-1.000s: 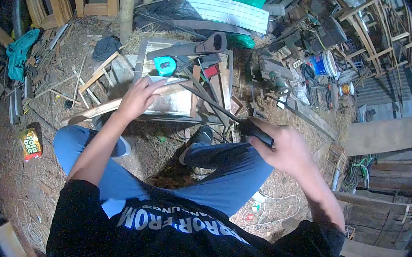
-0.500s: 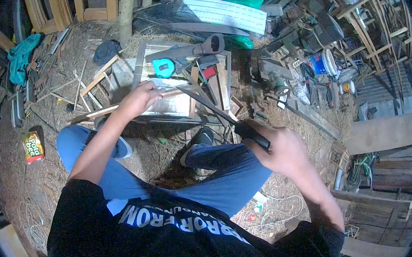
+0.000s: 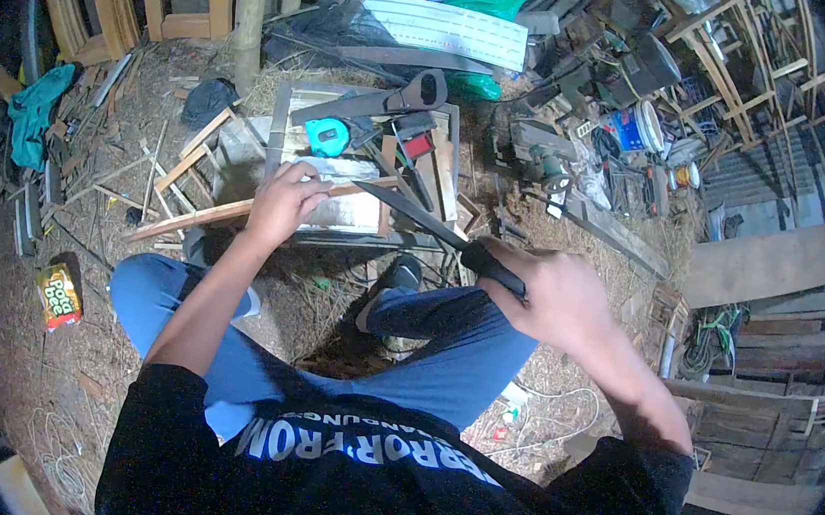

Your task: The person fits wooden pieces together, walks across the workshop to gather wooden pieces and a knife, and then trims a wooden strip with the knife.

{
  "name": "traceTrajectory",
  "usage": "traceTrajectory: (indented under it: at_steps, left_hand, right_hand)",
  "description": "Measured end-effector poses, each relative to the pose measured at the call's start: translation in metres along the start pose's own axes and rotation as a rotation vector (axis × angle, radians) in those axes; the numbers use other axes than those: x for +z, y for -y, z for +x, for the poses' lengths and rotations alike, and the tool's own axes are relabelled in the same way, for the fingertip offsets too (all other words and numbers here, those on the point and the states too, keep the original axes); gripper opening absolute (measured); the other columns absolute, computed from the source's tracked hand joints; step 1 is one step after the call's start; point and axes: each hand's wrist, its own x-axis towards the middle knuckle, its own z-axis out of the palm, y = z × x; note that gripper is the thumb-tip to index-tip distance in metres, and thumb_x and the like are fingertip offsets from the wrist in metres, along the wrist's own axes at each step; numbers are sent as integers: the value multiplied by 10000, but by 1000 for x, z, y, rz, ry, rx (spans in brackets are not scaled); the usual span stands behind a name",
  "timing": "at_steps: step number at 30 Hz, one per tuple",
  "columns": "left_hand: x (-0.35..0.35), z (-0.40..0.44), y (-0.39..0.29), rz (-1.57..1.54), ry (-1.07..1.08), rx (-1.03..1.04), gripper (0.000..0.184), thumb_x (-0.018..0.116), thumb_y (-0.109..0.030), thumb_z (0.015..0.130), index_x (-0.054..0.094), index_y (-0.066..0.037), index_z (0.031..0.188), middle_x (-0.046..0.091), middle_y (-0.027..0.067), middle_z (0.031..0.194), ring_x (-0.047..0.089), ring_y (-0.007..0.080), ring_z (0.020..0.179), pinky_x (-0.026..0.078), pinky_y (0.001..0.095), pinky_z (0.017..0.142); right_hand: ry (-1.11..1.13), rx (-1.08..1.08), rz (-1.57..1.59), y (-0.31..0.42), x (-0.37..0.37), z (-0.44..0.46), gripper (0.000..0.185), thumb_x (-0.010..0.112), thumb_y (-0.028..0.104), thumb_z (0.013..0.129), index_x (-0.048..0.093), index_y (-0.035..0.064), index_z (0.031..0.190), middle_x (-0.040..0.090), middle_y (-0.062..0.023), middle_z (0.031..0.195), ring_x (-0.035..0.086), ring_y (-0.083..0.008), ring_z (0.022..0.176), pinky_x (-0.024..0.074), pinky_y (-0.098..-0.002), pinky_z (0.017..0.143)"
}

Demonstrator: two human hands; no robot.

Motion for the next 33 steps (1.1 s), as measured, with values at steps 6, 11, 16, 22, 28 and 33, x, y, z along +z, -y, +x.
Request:
traceTrajectory:
  at_steps: [6, 11, 16, 22, 28, 33]
  left_hand:
    - [1, 0, 3, 3, -12, -67, 189, 804, -224, 853, 847, -199, 1035, 675, 13, 1019, 612, 264, 1033, 494, 432, 922]
    - [-2, 4, 1, 8, 16, -139, 195, 831, -268, 821, 853, -205, 1004, 692, 7, 971, 618, 262, 996, 487, 424, 916]
    - [2, 5, 8, -21, 1, -120, 189, 838, -289, 810, 852, -199, 975, 699, 10, 940, 616, 266, 963, 489, 424, 896]
    - [5, 5, 14, -52, 38, -131, 182, 818, -292, 830, 849, -236, 1001, 688, -4, 991, 615, 257, 1024, 467, 449, 905]
    - [3, 6, 11, -82, 35, -157, 180, 820, -279, 823, 848, -234, 995, 690, -4, 989, 617, 258, 1028, 466, 443, 890]
    - [4, 7, 12, -78, 35, -158, 179, 819, -267, 822, 848, -229, 994, 688, 2, 977, 620, 263, 1024, 469, 444, 885]
  right_hand:
    - [-2, -29, -21, 6, -4, 15, 422, 708, 418, 928, 722, 198, 1287, 745, -170, 810, 736, -378, 728, 604, -487, 667]
    - [34, -41, -44, 10, -10, 25, 419, 702, 428, 938, 721, 216, 1299, 720, -177, 733, 725, -388, 688, 602, -494, 648]
    - [92, -31, -90, 20, -24, 35, 415, 703, 430, 938, 725, 220, 1296, 710, -182, 715, 721, -390, 677, 599, -497, 646]
    - [79, -81, -75, 16, -25, 43, 420, 706, 439, 934, 727, 220, 1293, 694, -187, 685, 714, -390, 659, 587, -502, 631]
    - [102, -96, -111, 15, -28, 50, 418, 694, 454, 942, 731, 223, 1288, 674, -177, 647, 708, -381, 630, 576, -491, 604]
    - [144, -109, -148, 15, -34, 55, 427, 685, 463, 948, 735, 211, 1289, 647, -166, 605, 696, -372, 602, 567, -481, 580]
